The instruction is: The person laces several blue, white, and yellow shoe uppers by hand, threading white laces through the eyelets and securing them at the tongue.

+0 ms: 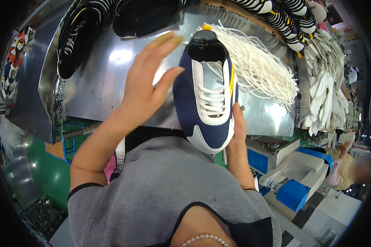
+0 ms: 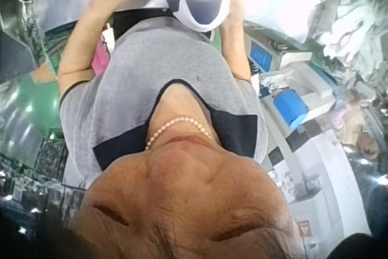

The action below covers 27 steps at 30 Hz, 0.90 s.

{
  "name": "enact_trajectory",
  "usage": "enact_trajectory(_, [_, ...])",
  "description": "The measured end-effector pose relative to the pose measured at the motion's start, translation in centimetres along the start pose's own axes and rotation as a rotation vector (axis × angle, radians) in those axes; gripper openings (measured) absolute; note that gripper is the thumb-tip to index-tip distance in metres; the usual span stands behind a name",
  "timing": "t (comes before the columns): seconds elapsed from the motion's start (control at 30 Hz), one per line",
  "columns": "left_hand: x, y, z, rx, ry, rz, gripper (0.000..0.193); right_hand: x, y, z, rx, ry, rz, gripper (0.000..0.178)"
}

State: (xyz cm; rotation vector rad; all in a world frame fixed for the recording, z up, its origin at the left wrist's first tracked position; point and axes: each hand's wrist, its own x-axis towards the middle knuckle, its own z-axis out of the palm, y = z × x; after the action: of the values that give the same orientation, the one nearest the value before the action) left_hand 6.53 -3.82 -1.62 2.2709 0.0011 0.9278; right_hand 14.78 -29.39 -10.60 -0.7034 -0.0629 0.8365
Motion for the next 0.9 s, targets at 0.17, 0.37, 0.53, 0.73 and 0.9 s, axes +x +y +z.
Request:
enact_trajectory(0.17, [-5.9,1.9,2.1,-0.918,-0.167,-1.187,0.066,0.7,1.5,1.3,0.051,0.085,-0.063,0.061])
enact_trajectory(0.37, [-7.8,0.9,3.2,-1.504,-0.116,-1.061,0.058,0.7,1.7,4.9,-0.124,0.113,-0.299,0.044])
enact_trajectory(0.53, [-9.1,-0.1,3.0,-1.495,-0.105,-0.957,0.05,0.0,0.8,2.5,-0.293,0.124,-0.175,0.032])
enact_trajectory(0.73, [-8.7,-0.5,3.2,-1.371,-0.09,-1.03,0.045,-1.1,-0.3,1.6,-1.13,0.353,-0.542,0.018])
enact_trajectory(0.9, [-10.1,0.4,3.9,-1.301,-0.053,-1.072,0.039,-1.0,1.1,6.3,-1.48,-0.103,-0.685,0.015])
